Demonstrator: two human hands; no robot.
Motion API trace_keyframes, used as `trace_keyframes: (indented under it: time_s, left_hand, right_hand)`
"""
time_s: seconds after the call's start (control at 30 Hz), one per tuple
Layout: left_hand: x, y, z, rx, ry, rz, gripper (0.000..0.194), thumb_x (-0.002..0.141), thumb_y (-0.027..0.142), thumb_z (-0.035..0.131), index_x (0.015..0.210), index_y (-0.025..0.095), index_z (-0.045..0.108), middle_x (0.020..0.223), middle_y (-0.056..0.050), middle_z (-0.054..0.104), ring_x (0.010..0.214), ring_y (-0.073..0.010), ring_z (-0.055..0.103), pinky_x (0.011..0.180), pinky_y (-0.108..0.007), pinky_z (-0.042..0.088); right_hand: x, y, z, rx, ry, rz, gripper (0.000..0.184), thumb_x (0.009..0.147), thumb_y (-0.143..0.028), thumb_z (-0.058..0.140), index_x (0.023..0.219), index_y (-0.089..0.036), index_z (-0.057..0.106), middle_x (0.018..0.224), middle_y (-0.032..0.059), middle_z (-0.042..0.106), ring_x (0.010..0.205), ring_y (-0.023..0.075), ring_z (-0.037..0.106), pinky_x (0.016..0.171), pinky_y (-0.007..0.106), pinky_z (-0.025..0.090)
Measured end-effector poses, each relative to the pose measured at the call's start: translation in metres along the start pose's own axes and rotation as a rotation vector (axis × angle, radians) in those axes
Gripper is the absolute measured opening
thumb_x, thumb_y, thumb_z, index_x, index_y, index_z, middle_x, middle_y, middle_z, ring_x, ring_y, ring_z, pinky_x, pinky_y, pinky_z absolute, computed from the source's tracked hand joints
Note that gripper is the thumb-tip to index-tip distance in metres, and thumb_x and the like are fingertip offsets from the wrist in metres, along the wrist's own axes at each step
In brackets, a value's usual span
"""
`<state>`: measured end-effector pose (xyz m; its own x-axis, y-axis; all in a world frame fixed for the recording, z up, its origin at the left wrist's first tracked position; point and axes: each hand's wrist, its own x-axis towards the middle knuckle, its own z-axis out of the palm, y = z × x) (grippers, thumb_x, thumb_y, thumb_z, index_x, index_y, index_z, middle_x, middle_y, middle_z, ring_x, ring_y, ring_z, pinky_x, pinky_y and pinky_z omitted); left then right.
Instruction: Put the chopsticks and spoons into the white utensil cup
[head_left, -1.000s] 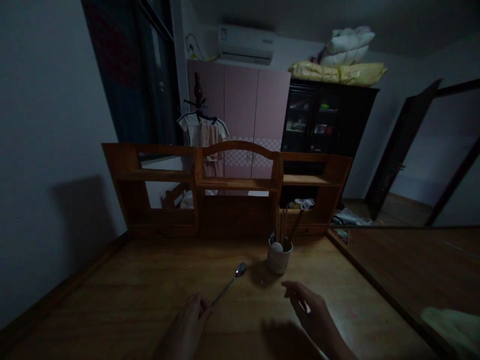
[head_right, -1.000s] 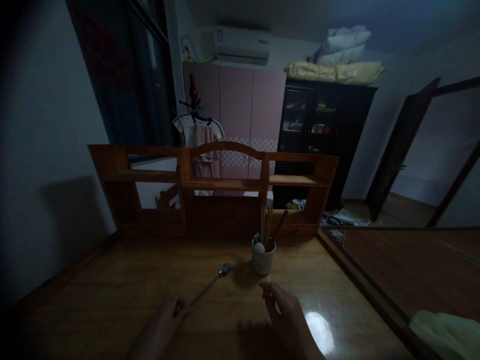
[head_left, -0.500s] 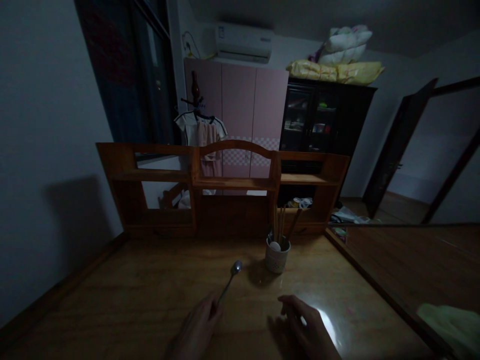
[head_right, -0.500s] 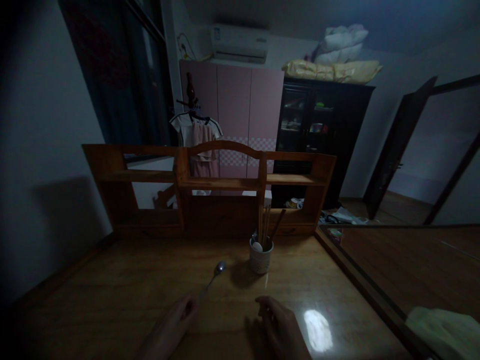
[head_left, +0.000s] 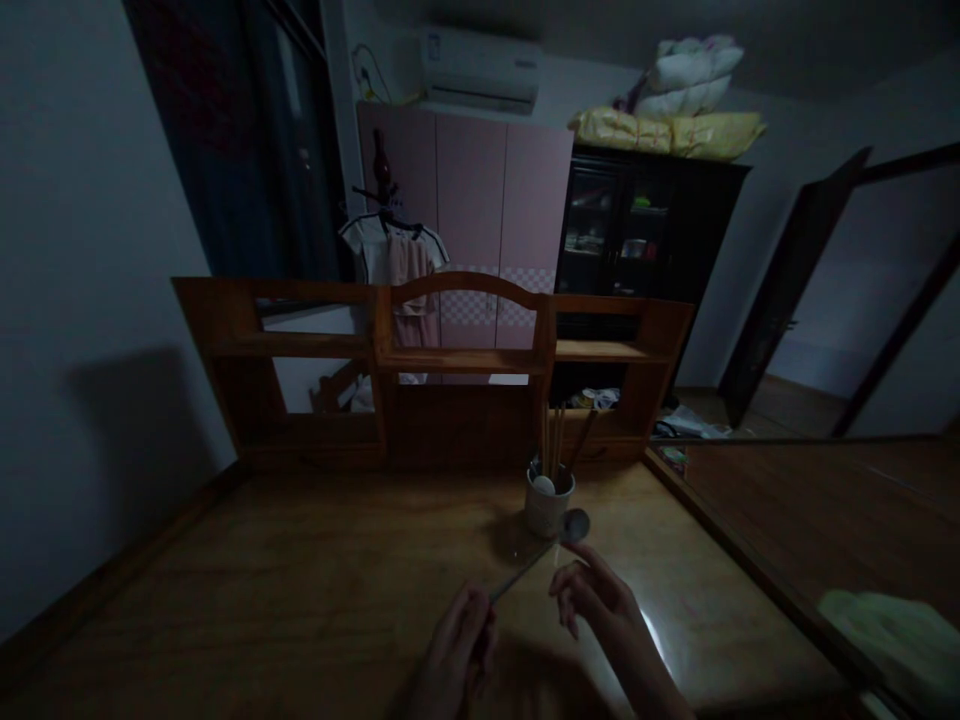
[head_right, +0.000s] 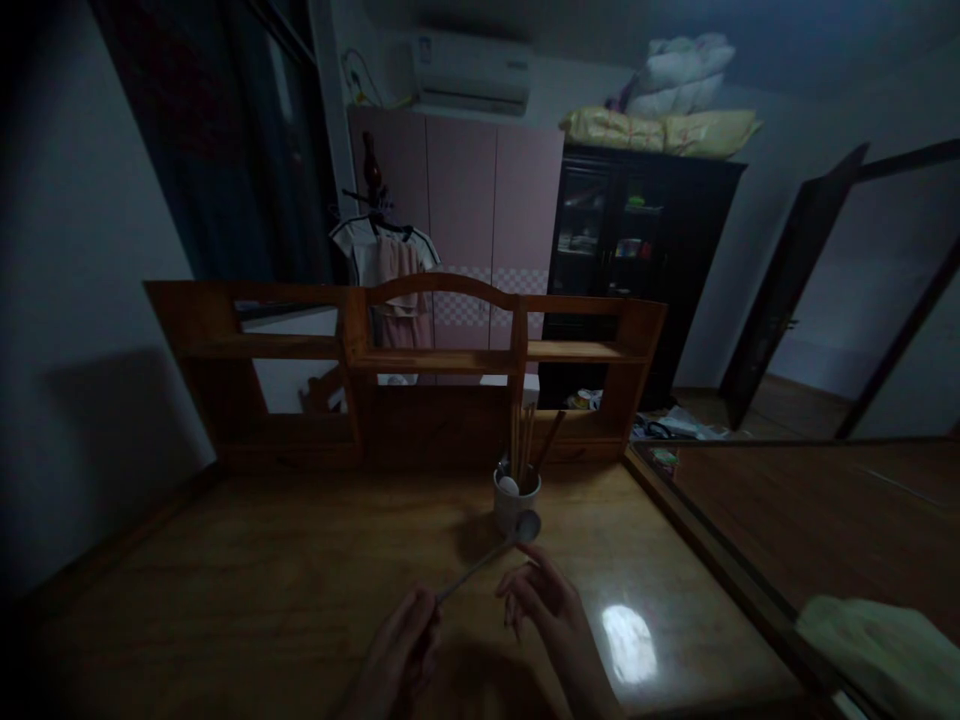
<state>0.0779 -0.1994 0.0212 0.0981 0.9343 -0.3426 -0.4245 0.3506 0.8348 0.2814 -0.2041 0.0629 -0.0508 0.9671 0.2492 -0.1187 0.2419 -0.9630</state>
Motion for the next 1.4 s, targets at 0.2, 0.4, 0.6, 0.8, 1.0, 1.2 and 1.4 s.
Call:
trace_keyframes:
  time_s: [0.2,0.4,0.6,0.8,1.0,1.2,1.4]
  left_hand:
    - [-0.003,-0.004,0.012,-0.016,-0.042,0.072,0.045,0.059,0.056,0.08,0.082,0.021,0.065,0.076,-0.001,0.065,0.067,-0.0119,0.062,0.056,-0.017,0.045]
    - [0.003,-0.015,0.005,-0.065,-0.062,-0.025,0.048,0.059,0.056,0.079,0.081,0.02,0.059,0.068,0.006,0.059,0.047,-0.0045,0.047,0.044,-0.015,0.033]
    - [0.01,-0.014,0.006,-0.078,0.007,-0.01,0.052,0.061,0.067,0.071,0.062,0.018,0.052,0.044,0.009,0.045,0.035,-0.0046,0.036,0.038,-0.018,0.027]
    - [0.0,-0.006,0.004,-0.044,-0.029,-0.031,0.052,0.061,0.069,0.068,0.068,0.018,0.064,0.051,0.002,0.057,0.045,-0.0113,0.053,0.048,-0.023,0.041]
    - [-0.004,-0.011,-0.001,-0.02,-0.003,-0.004,0.049,0.06,0.061,0.073,0.079,0.017,0.068,0.063,-0.001,0.065,0.057,-0.0142,0.061,0.055,-0.023,0.046]
    - [-0.006,-0.005,0.007,-0.041,-0.028,-0.012,0.047,0.059,0.062,0.074,0.069,0.017,0.065,0.057,0.001,0.061,0.05,-0.0115,0.056,0.051,-0.022,0.042]
    - [-0.007,-0.004,0.009,-0.106,-0.016,-0.022,0.049,0.055,0.062,0.077,0.069,0.017,0.065,0.058,0.002,0.06,0.049,-0.0098,0.053,0.05,-0.022,0.041]
  right_hand:
    - [0.01,-0.03,0.0,-0.014,0.139,-0.075,0.026,0.094,-0.034,0.054,0.116,-0.021,0.055,0.073,-0.0004,0.057,0.06,0.0126,0.05,0.055,0.025,0.043]
    - [0.014,-0.043,-0.006,-0.091,0.035,-0.081,0.019,0.089,-0.03,0.063,0.105,-0.023,0.055,0.062,-0.0059,0.05,0.053,0.0089,0.047,0.051,0.02,0.039]
    - [0.025,-0.063,-0.022,-0.104,-0.127,-0.038,0.03,0.077,-0.03,0.074,0.098,-0.022,0.055,0.066,-0.0034,0.056,0.051,0.0115,0.053,0.044,0.022,0.043]
    - [0.066,-0.113,-0.066,-0.34,0.291,-0.336,0.024,0.083,-0.04,0.066,0.097,-0.02,0.061,0.055,-0.0038,0.053,0.046,0.0111,0.049,0.047,0.023,0.042]
    - [0.102,-0.128,-0.093,-0.476,0.487,-0.392,0.033,0.078,-0.045,0.071,0.098,-0.021,0.063,0.069,0.0007,0.063,0.055,0.0131,0.057,0.05,0.023,0.045]
    - [0.115,-0.104,-0.09,-0.502,0.35,-0.358,0.039,0.076,-0.051,0.071,0.096,-0.019,0.061,0.072,0.0017,0.063,0.057,0.0142,0.059,0.05,0.023,0.048]
    - [0.124,-0.075,-0.085,-0.486,0.283,-0.317,0.041,0.076,-0.052,0.071,0.096,-0.019,0.059,0.069,0.0012,0.063,0.054,0.014,0.058,0.048,0.024,0.048]
